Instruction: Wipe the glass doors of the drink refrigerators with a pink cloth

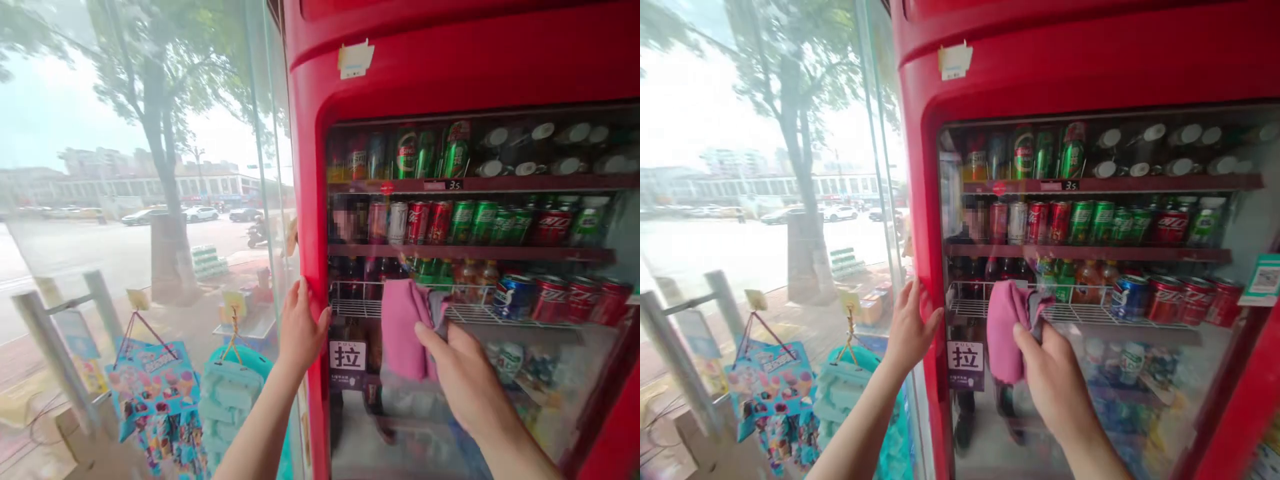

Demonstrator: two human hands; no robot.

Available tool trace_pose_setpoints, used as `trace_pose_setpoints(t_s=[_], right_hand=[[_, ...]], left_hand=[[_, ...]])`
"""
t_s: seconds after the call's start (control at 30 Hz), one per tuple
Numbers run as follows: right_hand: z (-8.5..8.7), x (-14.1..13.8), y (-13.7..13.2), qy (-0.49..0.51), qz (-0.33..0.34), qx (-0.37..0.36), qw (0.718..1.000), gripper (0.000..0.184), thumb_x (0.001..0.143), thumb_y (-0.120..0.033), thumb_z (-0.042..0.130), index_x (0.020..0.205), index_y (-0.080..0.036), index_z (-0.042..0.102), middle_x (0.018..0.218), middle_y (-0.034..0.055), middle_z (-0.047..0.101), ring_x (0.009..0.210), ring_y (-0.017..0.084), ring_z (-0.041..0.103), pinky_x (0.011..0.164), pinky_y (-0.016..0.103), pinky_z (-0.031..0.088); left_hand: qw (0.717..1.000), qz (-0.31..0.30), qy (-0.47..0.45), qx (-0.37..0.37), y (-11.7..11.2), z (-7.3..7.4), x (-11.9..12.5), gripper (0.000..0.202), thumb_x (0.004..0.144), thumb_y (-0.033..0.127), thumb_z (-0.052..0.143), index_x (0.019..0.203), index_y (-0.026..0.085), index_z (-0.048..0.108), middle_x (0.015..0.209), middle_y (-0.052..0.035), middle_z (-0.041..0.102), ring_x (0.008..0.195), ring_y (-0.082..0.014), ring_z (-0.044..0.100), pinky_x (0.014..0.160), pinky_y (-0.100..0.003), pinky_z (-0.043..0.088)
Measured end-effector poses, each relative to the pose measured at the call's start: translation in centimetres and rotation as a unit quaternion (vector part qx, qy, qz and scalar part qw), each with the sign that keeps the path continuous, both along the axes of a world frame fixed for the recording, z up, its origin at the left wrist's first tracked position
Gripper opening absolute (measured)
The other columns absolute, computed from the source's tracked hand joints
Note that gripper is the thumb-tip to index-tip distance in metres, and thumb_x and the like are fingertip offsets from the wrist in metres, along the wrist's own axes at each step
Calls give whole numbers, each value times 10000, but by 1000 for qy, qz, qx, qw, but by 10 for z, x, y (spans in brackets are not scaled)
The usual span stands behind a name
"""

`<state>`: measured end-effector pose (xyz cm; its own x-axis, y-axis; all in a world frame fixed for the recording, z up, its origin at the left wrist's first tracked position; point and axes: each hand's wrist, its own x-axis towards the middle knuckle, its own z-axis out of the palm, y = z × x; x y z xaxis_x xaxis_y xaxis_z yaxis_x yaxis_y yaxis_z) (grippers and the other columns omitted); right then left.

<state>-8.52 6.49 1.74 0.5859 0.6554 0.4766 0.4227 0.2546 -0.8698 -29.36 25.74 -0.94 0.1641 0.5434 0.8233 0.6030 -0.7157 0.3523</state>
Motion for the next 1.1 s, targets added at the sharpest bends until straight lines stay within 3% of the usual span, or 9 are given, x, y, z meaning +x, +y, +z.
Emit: trace_pose_setpoints(t_s=[0.07, 0.13, 0.23, 0.37, 0.47, 0.57, 0.7, 0.9, 1.1], right_hand=[[48, 17, 14, -155, -168, 67, 971, 322, 967, -458, 657, 1072, -193, 807, 937, 124, 812, 982, 351, 758, 985, 500, 589], [91, 25, 36, -292, -278, 182, 897, 283, 1010, -360, 593, 1006, -159, 792, 908, 162, 791, 957, 355, 752, 965, 501, 588], [123, 21, 81, -476, -268, 221, 808, 382, 1078, -191, 473, 1363, -131, 721, 1354, 215, 756, 1244, 341, 710, 1104, 500, 556], [94, 9, 143, -630, -183, 126, 744, 480, 1052, -98, 460, 1487, -28, 651, 1679, 268, 511, 1569, 436, 475, 1247, 598, 465], [59, 12, 167, -642, -151, 113, 743, 578, 1043, -117, 503, 1600, 37, 514, 1768, 307, 327, 1676, 464, 268, 1344, 670, 311], [44, 24, 173, -630, -127, 159, 749, 600, 1054, -116, 466, 1645, -13, 469, 1790, 261, 322, 1719, 396, 154, 1381, 644, 269], [48, 36, 172, -628, -98, 194, 747, 592, 1062, -144, 479, 1650, -83, 483, 1751, 238, 410, 1724, 355, 153, 1381, 635, 297], [39, 29, 159, -633, -107, 154, 751, 676, 1026, -147, 553, 1687, -72, 432, 1768, 258, 373, 1707, 416, 202, 1366, 710, 277], [4, 15, 144, -614, -125, 127, 769, 672, 1029, -170, 533, 1677, -20, 437, 1739, 259, 419, 1653, 417, 356, 1350, 608, 384]], left_hand=[[1000, -6, -4, -20, 6, 2, 0, 800, 1001, 355, 683, 1695, 134, 353, 1641, -251, 493, 1576, -405, 479, 1277, -630, 446], [999, -21, -19, -31, 4, 8, -1, 757, 1003, 372, 687, 1666, 144, 403, 1611, -239, 537, 1549, -398, 517, 1260, -627, 470], [998, -14, -61, 22, -15, 29, -2, 683, 1037, 395, 663, 1644, 186, 430, 1569, -212, 587, 1500, -363, 572, 1217, -610, 522], [983, -6, 16, 185, -43, 63, 16, 656, 1077, 258, 568, 1696, 186, 360, 1707, -206, 480, 1610, -309, 447, 1303, -545, 441], [964, -24, 164, 207, -40, 72, 43, 689, 1046, 120, 468, 1721, 160, 337, 1779, -169, 416, 1661, -278, 380, 1321, -493, 419], [954, 30, 226, 194, -22, 65, 65, 715, 1024, 112, 470, 1727, 105, 337, 1791, -168, 395, 1662, -316, 382, 1305, -518, 431], [941, 103, 224, 232, -6, 62, 69, 695, 1030, 157, 492, 1712, 72, 385, 1790, -182, 388, 1685, -331, 335, 1355, -532, 347], [921, 155, 273, 229, -3, 69, 67, 642, 1038, 190, 491, 1668, 63, 473, 1762, -201, 429, 1636, -361, 426, 1361, -567, 346], [916, 167, 275, 240, -10, 38, 69, 640, 1047, 308, 543, 1632, 50, 521, 1711, -261, 485, 1607, -403, 462, 1366, -600, 325]])
